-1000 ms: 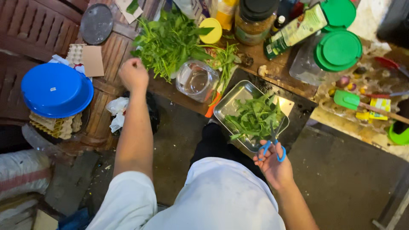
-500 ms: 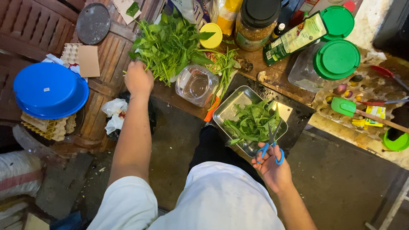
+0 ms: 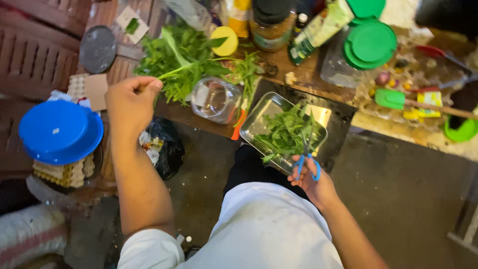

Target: The person stirs a pot of soup on a stove, then moves to a table to cut leafy green vegetables with scissors into a metal tray. The person handles the greens one by one, cutting stems and leaves.

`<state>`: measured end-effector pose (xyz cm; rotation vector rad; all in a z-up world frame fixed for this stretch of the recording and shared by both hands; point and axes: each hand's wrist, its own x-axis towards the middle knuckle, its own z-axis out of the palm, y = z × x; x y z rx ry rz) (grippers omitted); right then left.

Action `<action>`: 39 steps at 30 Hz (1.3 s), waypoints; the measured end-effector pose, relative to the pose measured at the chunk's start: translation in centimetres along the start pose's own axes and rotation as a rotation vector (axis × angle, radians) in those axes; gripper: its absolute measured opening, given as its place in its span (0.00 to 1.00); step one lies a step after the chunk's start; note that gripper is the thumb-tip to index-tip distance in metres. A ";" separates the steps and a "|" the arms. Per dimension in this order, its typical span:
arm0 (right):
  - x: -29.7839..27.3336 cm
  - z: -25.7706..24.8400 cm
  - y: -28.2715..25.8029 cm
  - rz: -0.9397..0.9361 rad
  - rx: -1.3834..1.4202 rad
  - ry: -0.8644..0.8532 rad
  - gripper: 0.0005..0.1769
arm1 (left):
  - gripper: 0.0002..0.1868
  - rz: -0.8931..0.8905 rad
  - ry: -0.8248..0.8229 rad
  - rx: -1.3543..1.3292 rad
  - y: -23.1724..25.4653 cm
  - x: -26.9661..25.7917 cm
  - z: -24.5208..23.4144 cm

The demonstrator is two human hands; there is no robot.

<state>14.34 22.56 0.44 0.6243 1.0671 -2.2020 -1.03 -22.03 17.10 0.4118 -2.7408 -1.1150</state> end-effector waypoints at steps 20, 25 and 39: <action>-0.3 2.3 3.2 -0.185 -0.479 -0.003 0.27 | 0.10 -0.785 -0.737 -1.028 3.6 -15.8 26.3; 0.4 2.6 4.4 -0.200 -0.353 0.088 0.22 | 0.10 -0.919 -0.700 -1.135 3.9 -17.6 27.7; -1.0 2.2 4.1 -0.111 -0.389 0.090 0.20 | 0.09 -1.015 -0.670 -1.161 3.6 -16.1 28.5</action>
